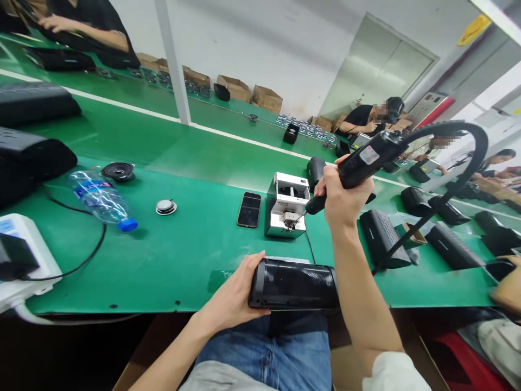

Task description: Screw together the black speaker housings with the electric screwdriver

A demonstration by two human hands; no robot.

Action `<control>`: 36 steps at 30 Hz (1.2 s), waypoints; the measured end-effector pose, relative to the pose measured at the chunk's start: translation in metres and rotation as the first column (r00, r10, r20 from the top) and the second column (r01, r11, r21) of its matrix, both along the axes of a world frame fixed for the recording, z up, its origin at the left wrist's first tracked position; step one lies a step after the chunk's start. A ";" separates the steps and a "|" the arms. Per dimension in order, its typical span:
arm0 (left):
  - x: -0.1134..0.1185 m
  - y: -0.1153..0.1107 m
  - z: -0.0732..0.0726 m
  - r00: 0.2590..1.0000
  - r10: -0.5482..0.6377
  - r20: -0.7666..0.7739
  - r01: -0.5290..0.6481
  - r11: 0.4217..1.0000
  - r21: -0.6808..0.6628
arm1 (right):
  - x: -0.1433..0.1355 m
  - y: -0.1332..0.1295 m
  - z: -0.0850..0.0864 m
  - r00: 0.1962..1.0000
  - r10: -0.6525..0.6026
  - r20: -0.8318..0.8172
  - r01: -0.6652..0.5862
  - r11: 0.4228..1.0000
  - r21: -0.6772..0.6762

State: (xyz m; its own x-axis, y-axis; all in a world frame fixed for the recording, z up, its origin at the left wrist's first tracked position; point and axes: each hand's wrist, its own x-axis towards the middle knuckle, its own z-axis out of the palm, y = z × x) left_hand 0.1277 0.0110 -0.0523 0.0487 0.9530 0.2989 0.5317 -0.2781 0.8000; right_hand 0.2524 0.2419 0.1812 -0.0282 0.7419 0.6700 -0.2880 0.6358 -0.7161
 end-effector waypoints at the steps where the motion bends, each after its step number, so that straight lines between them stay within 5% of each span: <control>1: 0.000 0.000 0.000 1.000 -0.003 -0.001 0.003 1.000 0.000 | -0.001 0.001 0.000 1.000 -0.006 0.000 0.006 1.000 -0.011; 16: 0.000 0.000 0.001 1.000 0.009 -0.015 -0.009 1.000 -0.006 | -0.007 0.020 -0.002 0.997 0.059 0.047 -0.057 0.998 -0.040; 25: -0.005 0.004 -0.012 0.999 0.036 -0.028 -0.036 0.999 0.012 | -0.004 0.013 -0.005 0.994 -0.112 -0.007 0.111 0.990 -0.083; 36: -0.002 0.003 -0.001 1.000 0.004 0.002 -0.004 1.000 0.026 | 0.012 0.011 -0.005 0.979 0.200 0.046 -0.193 0.973 -0.125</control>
